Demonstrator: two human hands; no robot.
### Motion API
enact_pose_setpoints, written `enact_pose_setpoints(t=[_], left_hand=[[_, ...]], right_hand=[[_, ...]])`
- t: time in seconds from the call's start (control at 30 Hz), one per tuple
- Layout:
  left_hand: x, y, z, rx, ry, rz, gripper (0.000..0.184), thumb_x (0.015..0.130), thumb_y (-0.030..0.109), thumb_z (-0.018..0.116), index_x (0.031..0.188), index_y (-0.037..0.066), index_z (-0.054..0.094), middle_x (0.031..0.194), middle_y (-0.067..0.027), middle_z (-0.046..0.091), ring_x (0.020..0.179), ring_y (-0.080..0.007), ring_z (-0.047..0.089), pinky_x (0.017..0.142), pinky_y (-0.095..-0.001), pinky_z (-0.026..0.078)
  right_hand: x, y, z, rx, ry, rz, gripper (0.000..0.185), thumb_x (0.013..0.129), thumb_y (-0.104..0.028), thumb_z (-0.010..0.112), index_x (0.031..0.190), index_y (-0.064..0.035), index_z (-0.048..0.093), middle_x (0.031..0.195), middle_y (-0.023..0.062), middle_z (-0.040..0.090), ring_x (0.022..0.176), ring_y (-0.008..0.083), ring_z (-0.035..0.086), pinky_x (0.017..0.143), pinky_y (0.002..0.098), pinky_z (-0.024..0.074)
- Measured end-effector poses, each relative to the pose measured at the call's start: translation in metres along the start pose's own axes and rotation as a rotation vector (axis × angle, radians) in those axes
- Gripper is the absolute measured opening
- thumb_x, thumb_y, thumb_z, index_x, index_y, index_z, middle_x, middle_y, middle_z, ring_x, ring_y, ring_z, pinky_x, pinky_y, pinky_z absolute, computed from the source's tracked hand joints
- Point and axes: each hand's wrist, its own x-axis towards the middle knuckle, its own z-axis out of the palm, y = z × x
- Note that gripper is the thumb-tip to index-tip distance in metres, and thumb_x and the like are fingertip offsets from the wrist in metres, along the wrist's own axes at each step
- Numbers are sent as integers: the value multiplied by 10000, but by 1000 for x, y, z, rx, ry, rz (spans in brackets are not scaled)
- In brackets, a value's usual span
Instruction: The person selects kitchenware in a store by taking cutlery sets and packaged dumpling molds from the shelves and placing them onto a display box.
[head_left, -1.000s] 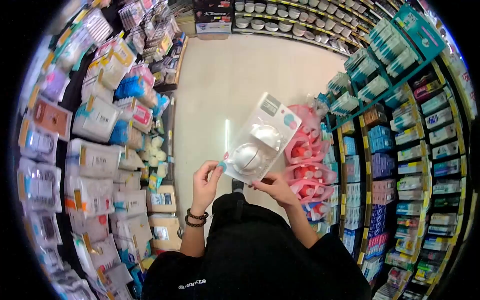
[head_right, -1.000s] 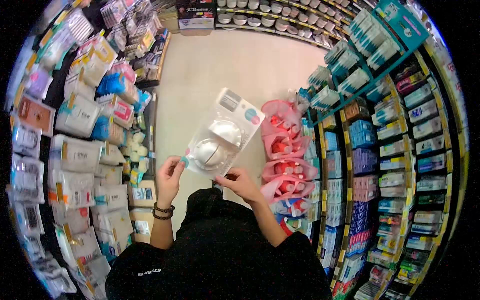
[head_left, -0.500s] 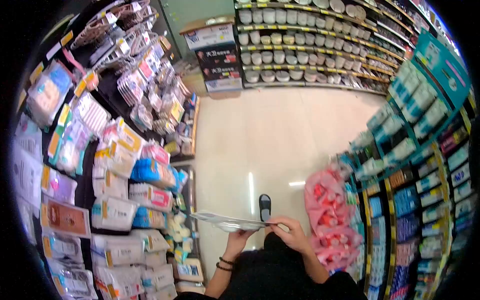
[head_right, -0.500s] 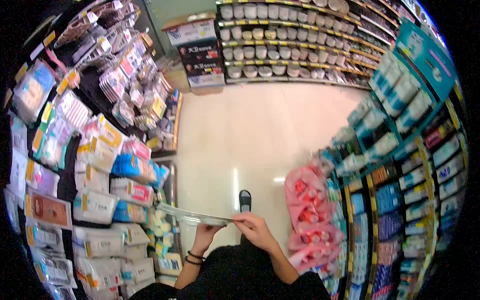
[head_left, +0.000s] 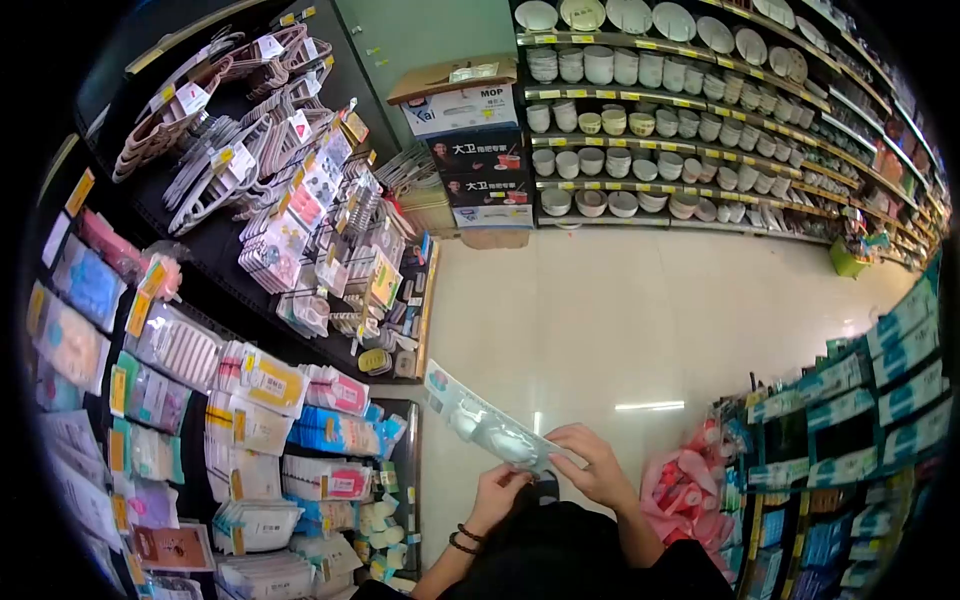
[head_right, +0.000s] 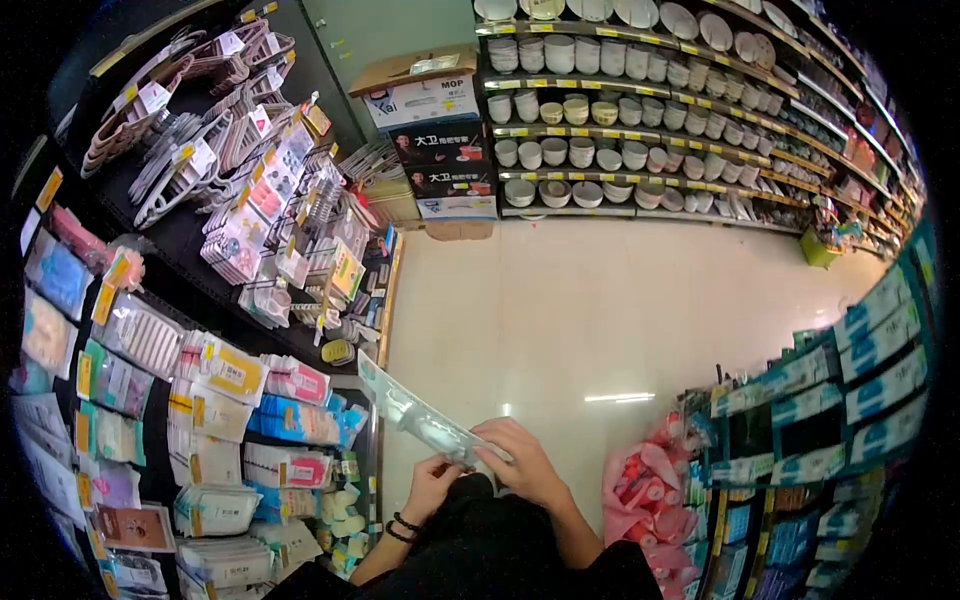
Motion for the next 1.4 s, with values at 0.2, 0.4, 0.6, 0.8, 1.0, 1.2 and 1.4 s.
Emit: enact_pose_setpoints(t=[0.2,0.4,0.6,0.8,1.0,1.2,1.4], left_hand=[[130,90,-26,67,220,409,36,916,-9,573,906,-26,604,882,-59,647,808,-125,597,793,-257,481],[276,64,-47,-247,288,269,37,901,-7,579,923,-33,594,874,-74,648,808,-140,605,788,-265,484],[424,159,-87,-247,539,410,81,899,20,587,957,-35,597,909,-60,646,843,-143,598,803,-252,452],[535,201,-120,73,443,318,64,898,-3,591,958,-26,598,938,-43,628,851,-109,565,789,-239,445],[641,260,-157,-162,654,506,83,909,19,577,983,-16,590,937,-32,605,843,-102,553,795,-253,443],[758,255,-169,-235,670,393,14,884,-5,580,892,-11,570,885,-29,572,816,-108,540,784,-266,441],[882,336,-233,-10,751,481,25,878,-5,599,902,1,603,850,-2,574,756,-63,494,675,-211,399]], right_hand=[[71,95,-26,61,-122,222,272,830,-116,716,1056,18,644,960,149,662,890,273,637,811,333,502],[229,150,-25,-7,53,40,183,844,-48,687,1012,2,638,1016,113,643,931,249,612,781,345,499],[402,207,-29,114,-46,223,123,858,-36,672,969,11,646,973,124,663,886,224,621,798,319,475],[542,236,-42,202,33,-71,102,823,-43,715,902,3,670,938,127,677,911,264,630,832,346,482],[642,292,-24,166,-190,161,116,849,-68,695,911,23,661,953,141,659,911,270,620,831,371,479],[785,366,-23,348,-128,-57,128,843,-66,700,946,9,677,949,124,659,893,270,599,811,359,475],[918,411,-13,396,-131,38,126,852,-61,692,939,30,685,997,147,656,932,261,602,826,354,469]])
